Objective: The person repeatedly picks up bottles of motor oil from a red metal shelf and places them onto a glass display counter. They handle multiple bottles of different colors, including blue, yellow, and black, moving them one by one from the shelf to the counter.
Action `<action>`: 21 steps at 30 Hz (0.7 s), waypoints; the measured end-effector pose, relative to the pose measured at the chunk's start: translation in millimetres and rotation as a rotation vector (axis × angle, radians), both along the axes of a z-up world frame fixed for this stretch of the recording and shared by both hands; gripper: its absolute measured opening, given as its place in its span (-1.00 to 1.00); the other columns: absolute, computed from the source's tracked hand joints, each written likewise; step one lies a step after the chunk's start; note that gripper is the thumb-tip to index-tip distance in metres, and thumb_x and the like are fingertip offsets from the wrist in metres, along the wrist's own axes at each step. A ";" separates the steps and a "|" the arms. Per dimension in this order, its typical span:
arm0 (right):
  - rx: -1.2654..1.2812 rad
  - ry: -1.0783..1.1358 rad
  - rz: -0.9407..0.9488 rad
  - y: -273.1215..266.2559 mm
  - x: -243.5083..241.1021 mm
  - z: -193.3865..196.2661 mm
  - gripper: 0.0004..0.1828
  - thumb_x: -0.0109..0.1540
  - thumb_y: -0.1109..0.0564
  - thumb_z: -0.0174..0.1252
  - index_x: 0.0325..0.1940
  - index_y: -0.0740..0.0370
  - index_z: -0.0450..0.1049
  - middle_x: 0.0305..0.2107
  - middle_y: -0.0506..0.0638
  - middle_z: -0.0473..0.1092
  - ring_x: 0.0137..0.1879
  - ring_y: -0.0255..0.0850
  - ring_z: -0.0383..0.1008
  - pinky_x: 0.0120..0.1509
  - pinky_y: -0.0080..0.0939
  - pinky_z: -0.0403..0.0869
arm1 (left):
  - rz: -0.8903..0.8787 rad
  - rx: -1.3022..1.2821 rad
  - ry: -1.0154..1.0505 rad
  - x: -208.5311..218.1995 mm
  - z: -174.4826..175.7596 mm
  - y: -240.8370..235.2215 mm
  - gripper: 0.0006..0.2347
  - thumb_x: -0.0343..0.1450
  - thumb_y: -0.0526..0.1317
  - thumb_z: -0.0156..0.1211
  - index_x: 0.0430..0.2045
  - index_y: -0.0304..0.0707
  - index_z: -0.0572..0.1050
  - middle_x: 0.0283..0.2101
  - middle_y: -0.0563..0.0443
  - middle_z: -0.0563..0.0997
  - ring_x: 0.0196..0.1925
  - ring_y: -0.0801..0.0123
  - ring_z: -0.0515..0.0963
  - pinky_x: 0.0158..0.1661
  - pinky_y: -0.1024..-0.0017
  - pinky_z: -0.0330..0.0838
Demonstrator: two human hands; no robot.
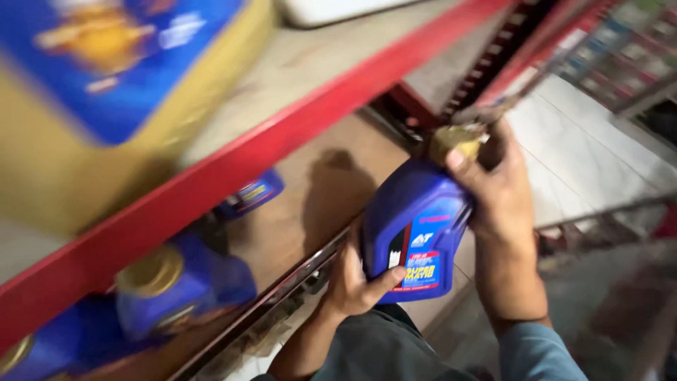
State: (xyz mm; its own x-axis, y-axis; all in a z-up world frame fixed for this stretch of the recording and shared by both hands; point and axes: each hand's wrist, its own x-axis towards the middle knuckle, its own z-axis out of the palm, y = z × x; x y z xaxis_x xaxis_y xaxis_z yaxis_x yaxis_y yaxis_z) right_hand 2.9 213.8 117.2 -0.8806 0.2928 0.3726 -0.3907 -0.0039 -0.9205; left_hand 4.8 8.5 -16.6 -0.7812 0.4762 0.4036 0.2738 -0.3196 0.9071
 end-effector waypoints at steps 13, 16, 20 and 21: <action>-0.041 -0.264 -0.338 -22.6 174.1 -92.5 0.03 0.17 0.01 0.34 0.57 0.32 -0.07 0.30 0.14 0.23 0.39 -0.12 0.25 0.47 -0.09 0.23 | -0.497 0.171 -0.343 56.6 -5.3 39.2 -0.42 0.38 -0.17 0.25 0.26 -0.50 0.24 0.12 -0.17 0.53 0.17 0.23 0.52 0.24 0.27 0.36; -0.167 -0.297 -0.372 -27.4 212.6 -102.6 -0.02 0.15 0.07 0.35 0.54 0.32 0.01 0.23 0.14 0.30 0.33 -0.13 0.31 0.44 -0.08 0.28 | -0.523 0.112 -0.271 78.1 -5.0 45.3 -0.45 0.38 -0.19 0.28 0.22 -0.50 0.26 0.10 -0.17 0.52 0.15 0.25 0.51 0.23 0.28 0.37; -0.161 -0.310 -0.475 -32.2 268.5 -109.4 -0.03 0.10 0.11 0.38 0.50 0.29 0.05 0.18 0.08 0.34 0.28 -0.19 0.36 0.38 -0.10 0.36 | -0.631 -0.002 -0.306 119.9 -9.6 52.4 -0.45 0.34 -0.20 0.29 0.19 -0.48 0.27 0.05 -0.18 0.54 0.09 0.27 0.53 0.17 0.30 0.41; -0.197 -0.307 -0.504 -34.0 281.2 -110.5 -0.04 0.09 0.12 0.39 0.48 0.30 0.08 0.15 0.09 0.36 0.25 -0.19 0.38 0.36 -0.09 0.38 | -0.664 -0.030 -0.306 130.5 -10.1 55.2 -0.45 0.34 -0.21 0.29 0.19 -0.48 0.27 0.05 -0.18 0.53 0.09 0.28 0.52 0.17 0.31 0.40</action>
